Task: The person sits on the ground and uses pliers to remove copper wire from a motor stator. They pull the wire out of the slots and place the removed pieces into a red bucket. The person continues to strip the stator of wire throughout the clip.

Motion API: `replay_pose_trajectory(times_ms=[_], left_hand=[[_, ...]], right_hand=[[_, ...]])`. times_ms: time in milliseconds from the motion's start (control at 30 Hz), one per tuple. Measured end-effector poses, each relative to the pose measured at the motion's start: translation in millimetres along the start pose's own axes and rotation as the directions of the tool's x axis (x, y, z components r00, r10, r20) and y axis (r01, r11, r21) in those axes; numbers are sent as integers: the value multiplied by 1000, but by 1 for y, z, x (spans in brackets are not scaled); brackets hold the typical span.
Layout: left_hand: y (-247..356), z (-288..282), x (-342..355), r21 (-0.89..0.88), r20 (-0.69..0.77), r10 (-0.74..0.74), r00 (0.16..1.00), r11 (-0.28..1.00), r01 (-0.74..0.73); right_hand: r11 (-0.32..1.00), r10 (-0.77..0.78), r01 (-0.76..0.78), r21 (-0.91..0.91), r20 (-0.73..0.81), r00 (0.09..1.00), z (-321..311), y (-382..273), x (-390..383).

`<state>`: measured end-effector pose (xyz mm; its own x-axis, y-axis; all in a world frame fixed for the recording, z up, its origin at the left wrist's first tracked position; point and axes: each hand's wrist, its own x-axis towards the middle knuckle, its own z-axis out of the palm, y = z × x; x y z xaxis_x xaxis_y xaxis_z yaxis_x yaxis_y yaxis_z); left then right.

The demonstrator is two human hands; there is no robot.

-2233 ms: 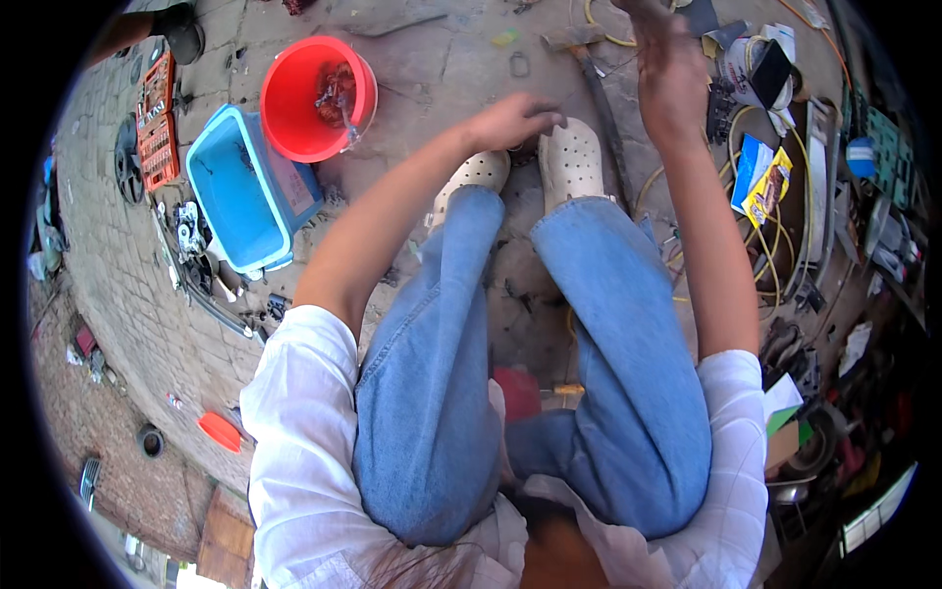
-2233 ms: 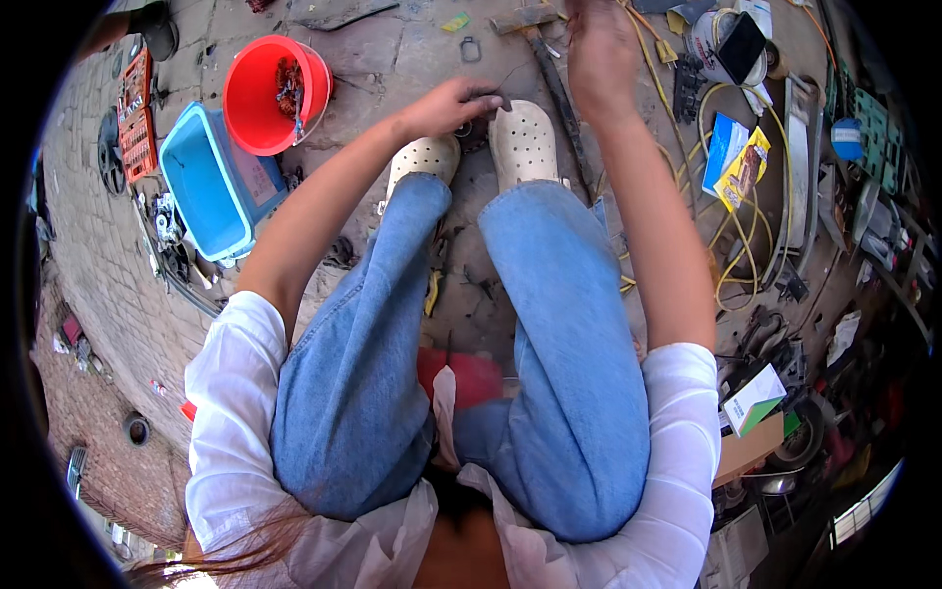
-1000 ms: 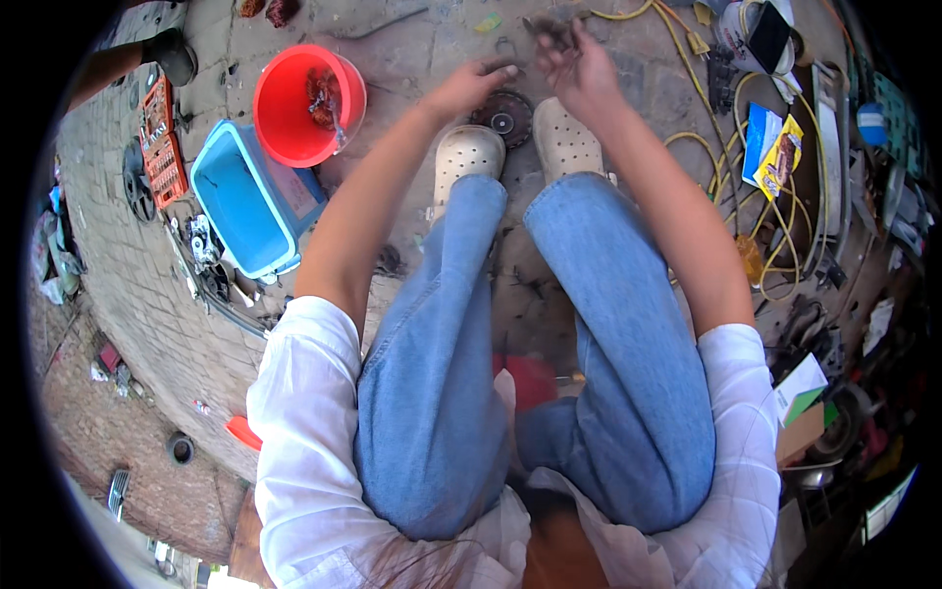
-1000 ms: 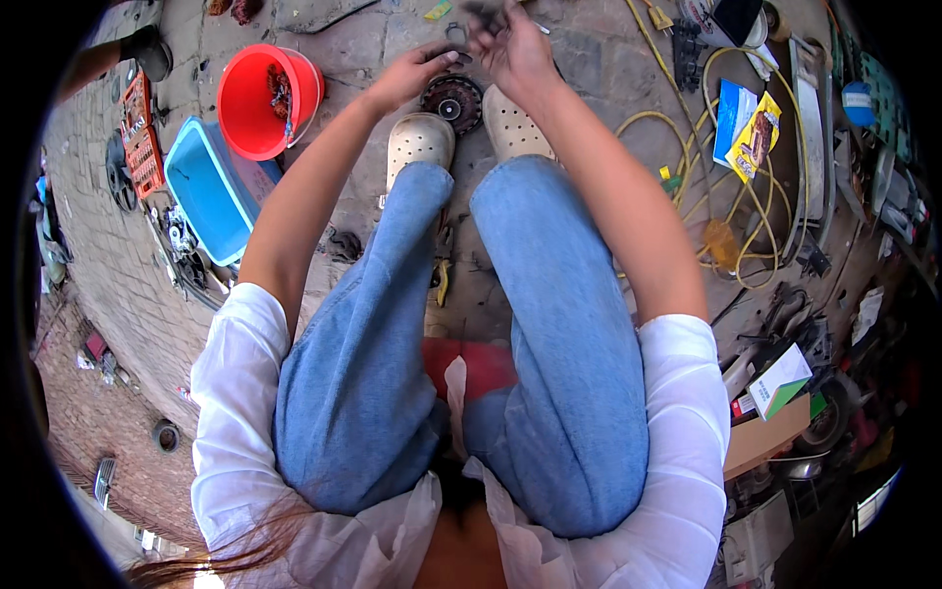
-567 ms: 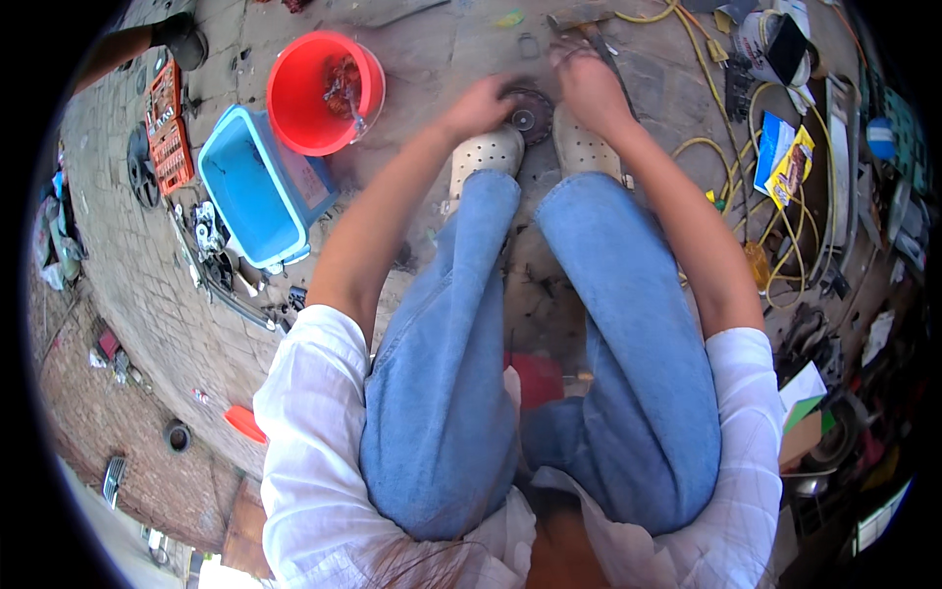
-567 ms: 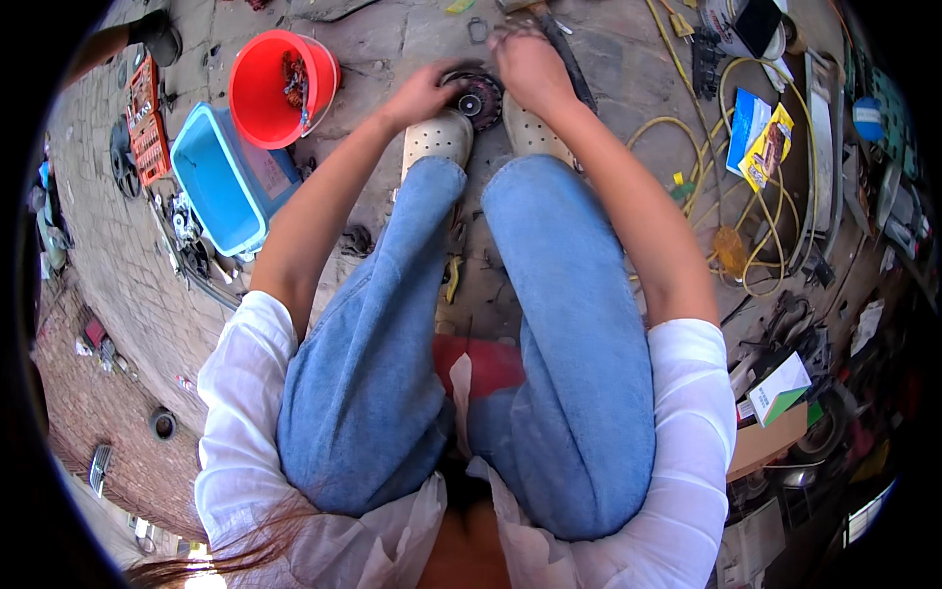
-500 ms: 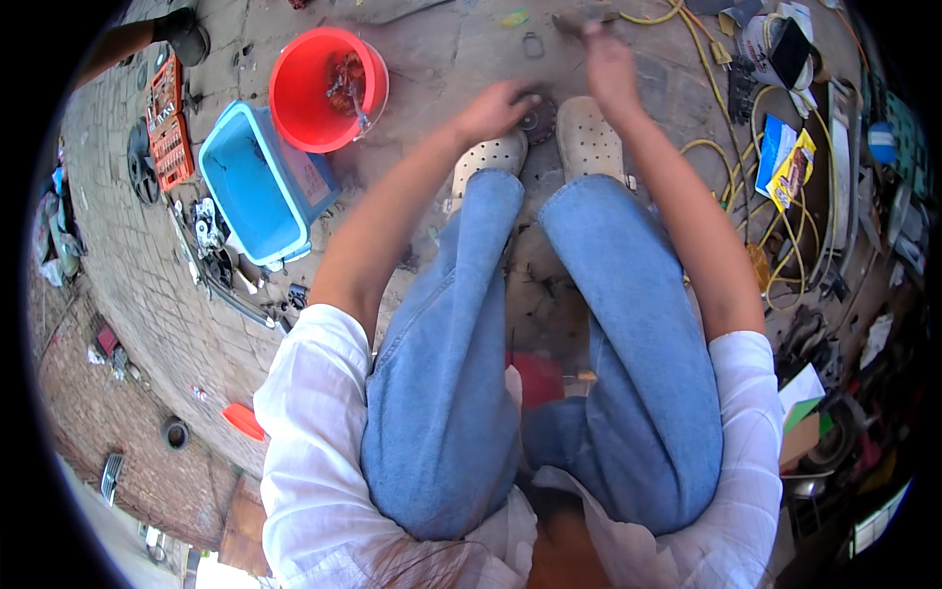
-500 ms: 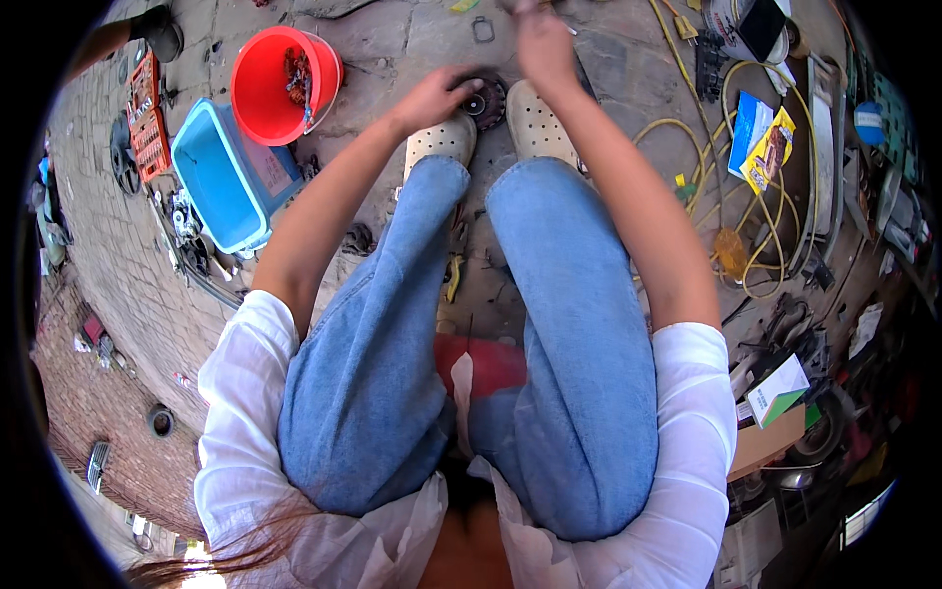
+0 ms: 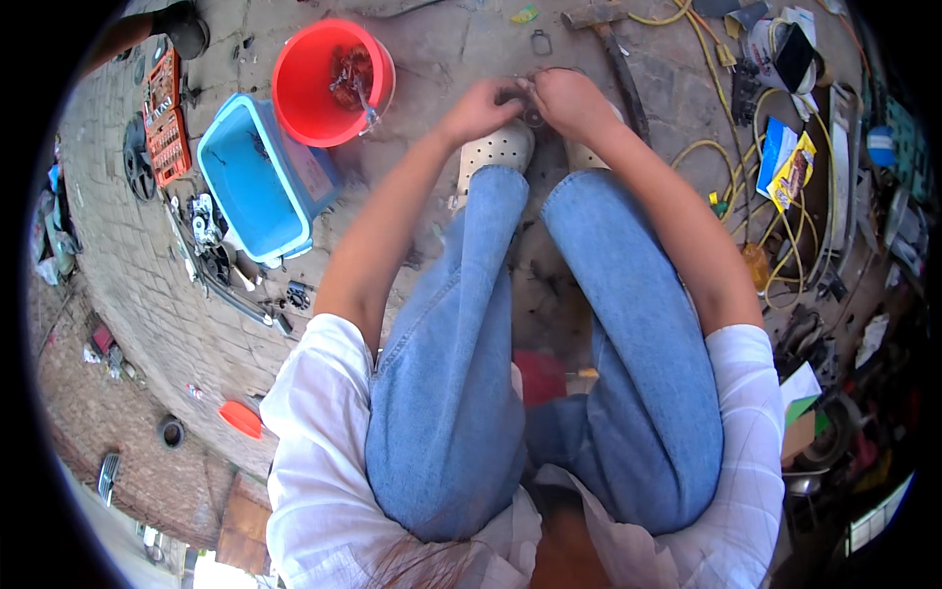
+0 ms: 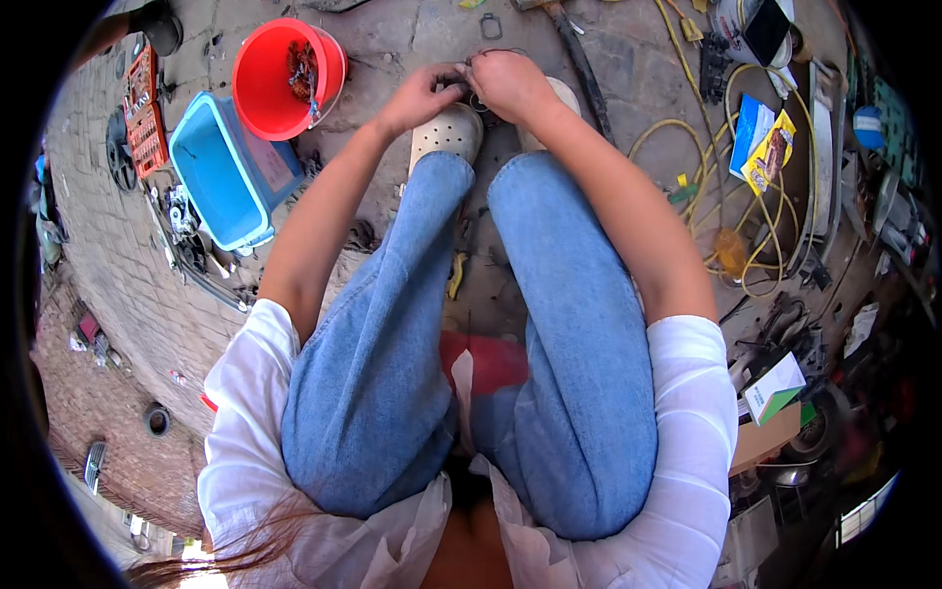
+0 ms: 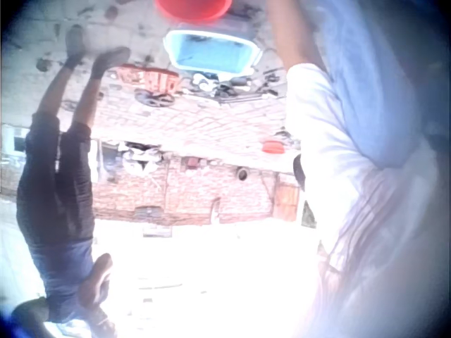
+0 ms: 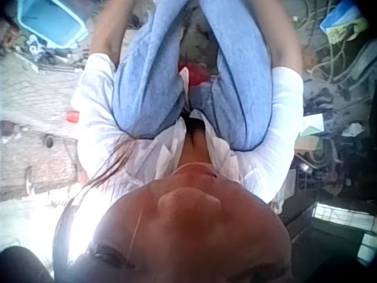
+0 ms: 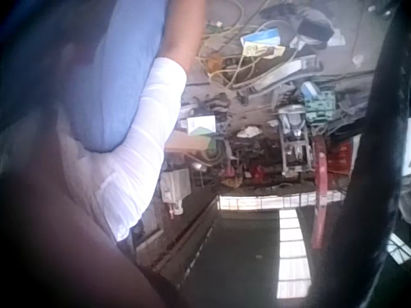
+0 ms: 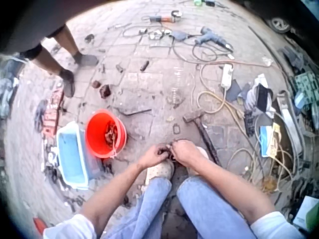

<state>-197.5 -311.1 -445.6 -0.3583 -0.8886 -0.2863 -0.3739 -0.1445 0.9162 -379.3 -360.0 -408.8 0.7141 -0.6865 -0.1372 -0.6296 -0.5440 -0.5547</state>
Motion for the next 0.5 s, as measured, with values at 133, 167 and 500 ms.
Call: replay_pose_trajectory(times_ms=[133,167,500], left_hand=[[-1,-6,10,126,-70,4,998,992,5],[-2,-7,13,136,-62,-15,998,990,23],[-33,-12,64,454,-257,275,926,881,-136]], right_hand=[[975,218,-207,-85,161,963,1,-1,0],[970,244,-242,-31,187,952,1,2,4],[907,324,-370,199,231,917,-7,22,37]])
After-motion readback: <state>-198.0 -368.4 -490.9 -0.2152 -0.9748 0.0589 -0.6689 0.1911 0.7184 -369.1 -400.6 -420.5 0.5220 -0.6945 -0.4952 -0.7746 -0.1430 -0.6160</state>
